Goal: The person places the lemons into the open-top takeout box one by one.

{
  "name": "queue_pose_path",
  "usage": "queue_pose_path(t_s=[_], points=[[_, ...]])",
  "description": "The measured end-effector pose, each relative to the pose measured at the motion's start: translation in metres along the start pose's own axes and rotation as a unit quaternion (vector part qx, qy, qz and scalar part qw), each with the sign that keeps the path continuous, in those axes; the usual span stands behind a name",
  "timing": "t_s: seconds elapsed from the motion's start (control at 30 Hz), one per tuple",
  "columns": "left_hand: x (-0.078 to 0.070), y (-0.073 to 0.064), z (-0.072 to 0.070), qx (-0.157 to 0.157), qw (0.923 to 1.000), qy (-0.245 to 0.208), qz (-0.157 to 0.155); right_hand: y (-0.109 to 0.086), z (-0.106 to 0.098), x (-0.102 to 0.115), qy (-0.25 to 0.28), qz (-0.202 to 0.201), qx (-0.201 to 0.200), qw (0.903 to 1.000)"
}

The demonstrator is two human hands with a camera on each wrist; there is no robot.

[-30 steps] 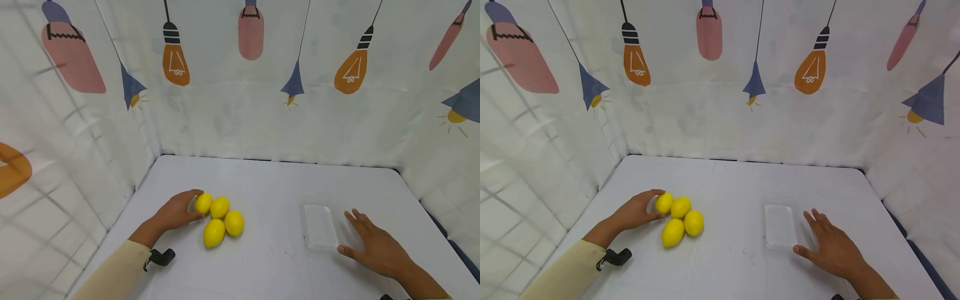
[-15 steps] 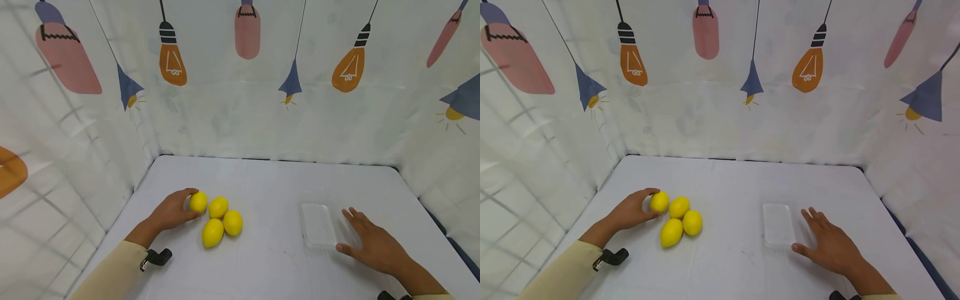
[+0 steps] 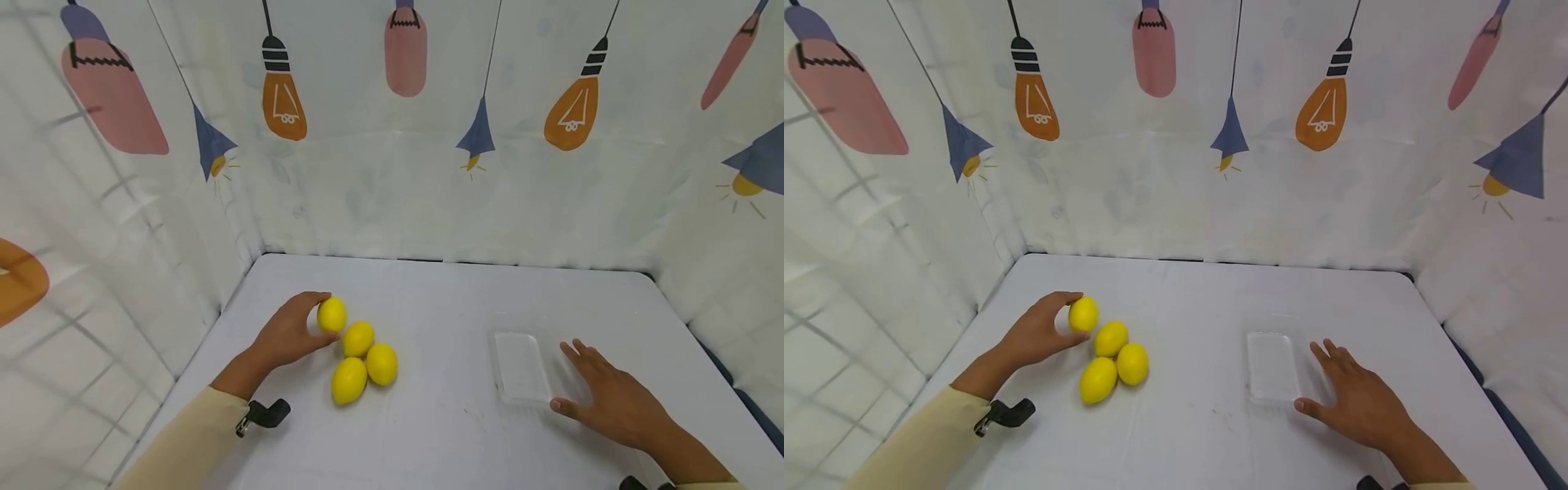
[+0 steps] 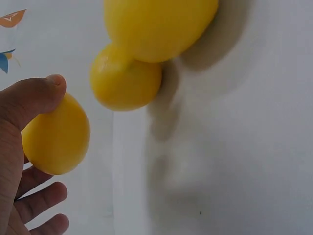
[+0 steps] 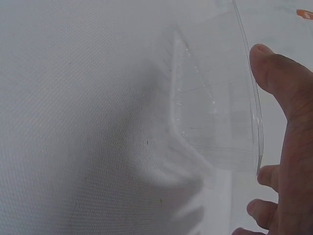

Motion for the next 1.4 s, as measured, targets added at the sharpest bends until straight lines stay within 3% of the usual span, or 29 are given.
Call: queue_pose_path(t_s=[0.33, 0.9, 1.17, 1.4], points=[[-0.034, 0.009, 0.004, 0.000, 0.9993, -0.010, 0.035, -0.001, -0.001, 0.000, 0.003, -0.006, -0.008, 0.9999], [-0.074, 0.020, 0.017, 0.013, 0.9973, -0.048, 0.055, 0.000, 0.000, -0.002, 0.007, -0.003, -0.008, 0.9999], [-0.082, 0.021, 0.025, 0.027, 0.9965, -0.065, 0.045, -0.001, -0.001, 0.000, 0.012, -0.001, -0.003, 0.9999], [-0.105, 0.024, 0.029, 0.021, 0.9946, -0.075, 0.068, -0.002, 0.000, 0.000, 0.013, 0.003, 0.001, 0.9999]])
Point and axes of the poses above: each hand's wrist, its own y-axis towards the middle knuckle, its own z-axis out of the palm, x = y × z, the point moved 10 cm from there along y, towards the middle knuckle, and after that the axes turned 4 degrees about y, right-handed, at the moved point
